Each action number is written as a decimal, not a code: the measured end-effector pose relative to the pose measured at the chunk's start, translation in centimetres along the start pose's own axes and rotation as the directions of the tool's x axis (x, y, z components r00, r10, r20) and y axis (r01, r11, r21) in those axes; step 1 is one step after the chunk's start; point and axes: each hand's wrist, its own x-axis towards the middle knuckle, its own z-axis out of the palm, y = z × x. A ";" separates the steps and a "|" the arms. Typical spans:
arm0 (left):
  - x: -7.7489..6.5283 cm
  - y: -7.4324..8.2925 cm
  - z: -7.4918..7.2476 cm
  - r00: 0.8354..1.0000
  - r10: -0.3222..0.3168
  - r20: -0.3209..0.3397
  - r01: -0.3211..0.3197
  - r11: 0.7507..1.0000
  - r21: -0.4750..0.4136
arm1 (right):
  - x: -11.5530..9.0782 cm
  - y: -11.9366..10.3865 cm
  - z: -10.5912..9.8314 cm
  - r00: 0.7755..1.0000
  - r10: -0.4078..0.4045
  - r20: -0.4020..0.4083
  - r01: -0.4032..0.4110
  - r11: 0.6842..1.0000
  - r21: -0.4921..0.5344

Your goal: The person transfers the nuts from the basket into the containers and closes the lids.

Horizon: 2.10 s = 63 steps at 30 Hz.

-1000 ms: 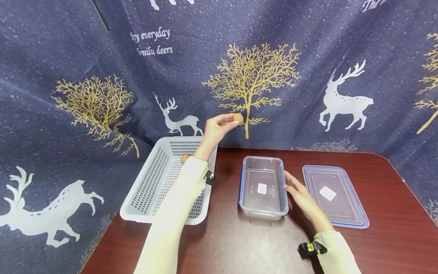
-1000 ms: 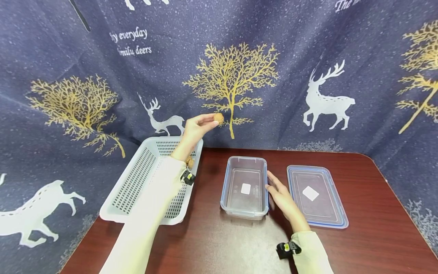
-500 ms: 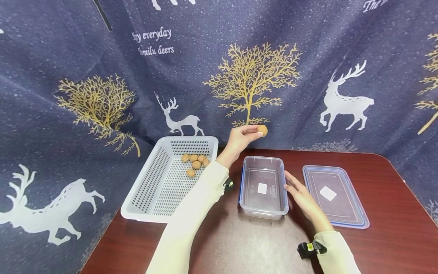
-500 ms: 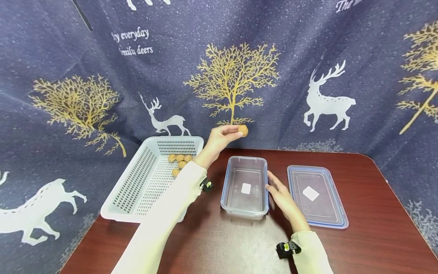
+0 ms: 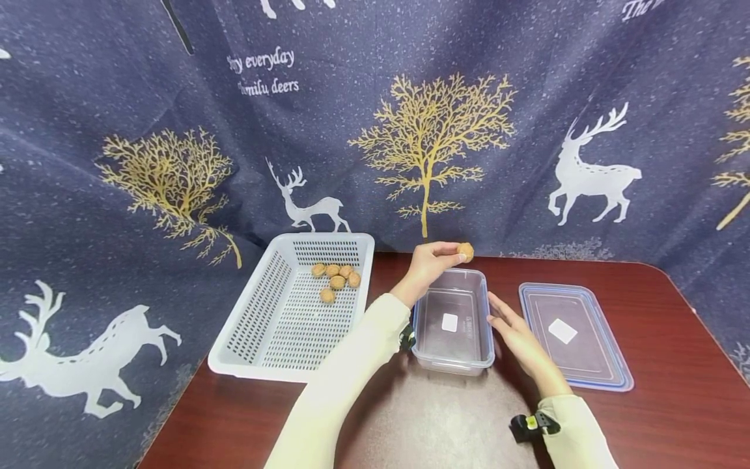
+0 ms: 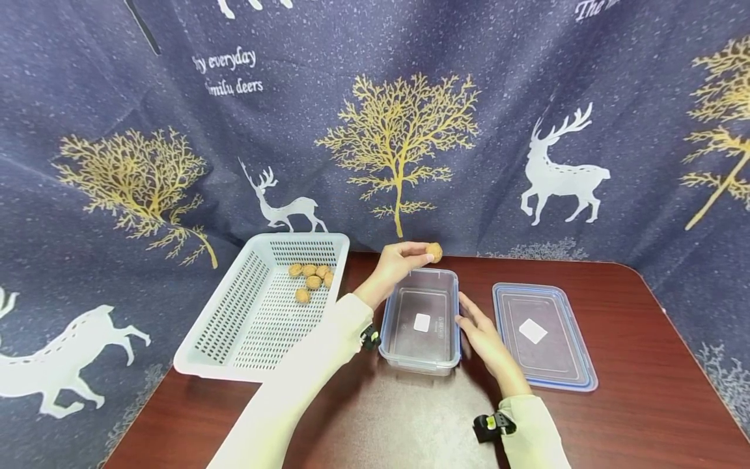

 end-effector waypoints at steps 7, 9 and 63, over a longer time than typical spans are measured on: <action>-0.7 -2.8 1.1 0.999 -0.039 -0.004 0.039 0.999 -0.035 | 0.0 -0.1 0.0 1.000 0.001 0.003 -0.001 1.000 0.016; -0.9 -3.6 1.4 0.999 -0.050 -0.007 0.050 0.999 -0.017 | 0.0 -0.2 0.1 1.000 0.000 0.005 0.000 1.000 0.017; -1.8 -5.1 1.5 0.985 -0.070 0.157 0.010 0.934 0.356 | 0.0 0.0 0.0 1.000 -0.001 0.013 0.000 1.000 0.024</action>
